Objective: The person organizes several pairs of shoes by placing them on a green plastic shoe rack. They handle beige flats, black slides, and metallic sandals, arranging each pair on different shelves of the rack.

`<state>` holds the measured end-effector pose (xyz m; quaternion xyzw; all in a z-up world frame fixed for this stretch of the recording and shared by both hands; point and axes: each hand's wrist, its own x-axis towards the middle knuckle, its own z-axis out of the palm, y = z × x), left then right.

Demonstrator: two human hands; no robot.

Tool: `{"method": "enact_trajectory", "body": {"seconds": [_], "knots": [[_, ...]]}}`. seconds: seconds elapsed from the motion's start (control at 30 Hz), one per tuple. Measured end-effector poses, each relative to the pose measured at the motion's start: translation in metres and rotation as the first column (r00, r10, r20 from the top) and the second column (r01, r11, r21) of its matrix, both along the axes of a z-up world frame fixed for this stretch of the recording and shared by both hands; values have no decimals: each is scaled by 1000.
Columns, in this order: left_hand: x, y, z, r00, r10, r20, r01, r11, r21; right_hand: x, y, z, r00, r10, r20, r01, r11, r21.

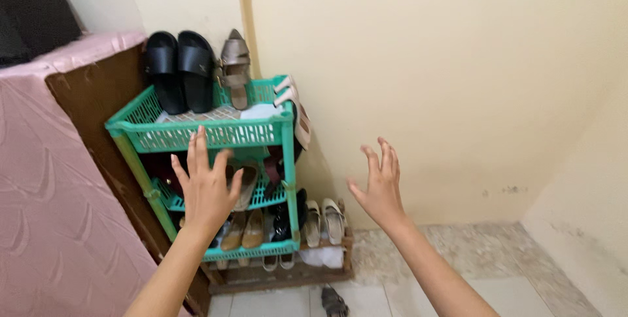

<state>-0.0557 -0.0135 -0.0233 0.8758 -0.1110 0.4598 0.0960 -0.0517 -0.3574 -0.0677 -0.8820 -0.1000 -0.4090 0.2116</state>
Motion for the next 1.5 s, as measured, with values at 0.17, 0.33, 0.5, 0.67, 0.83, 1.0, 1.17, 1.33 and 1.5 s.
{"method": "enact_trajectory", "body": {"seconds": [0.17, 0.33, 0.5, 0.67, 0.83, 1.0, 1.17, 1.33, 1.5], "knots": [[-41, -19, -17, 999, -16, -48, 17, 1000, 12, -40, -42, -24, 995, 22, 99, -35, 990, 135], [-59, -61, -26, 997, -71, 39, 70, 997, 32, -54, -101, -42, 997, 69, 37, -76, 968, 240], [-50, -126, -56, 986, 39, -164, -31, 998, 49, -53, -180, -68, 966, -49, -255, 108, 969, 223], [-30, -235, -110, 985, 3, -175, -2, 1000, 1, -46, -261, -120, 961, -51, -273, 78, 993, 89], [-27, -308, -165, 880, -8, -474, 1, 1000, -15, -31, -308, -178, 872, 26, -489, 64, 984, 166], [14, -321, -237, 743, 27, -669, 9, 999, 50, -3, -324, -257, 811, -5, -586, 82, 991, 106], [56, -320, -340, 503, 44, -863, 4, 999, 53, 22, -319, -342, 662, -23, -749, 202, 968, 149], [84, -321, -482, 278, 97, -956, -30, 995, 92, 48, -303, -451, 658, -40, -752, 209, 969, 131], [89, -316, -648, 15, 183, -983, -71, 981, 182, 67, -306, -595, 578, -89, -811, 172, 985, 15]]}}
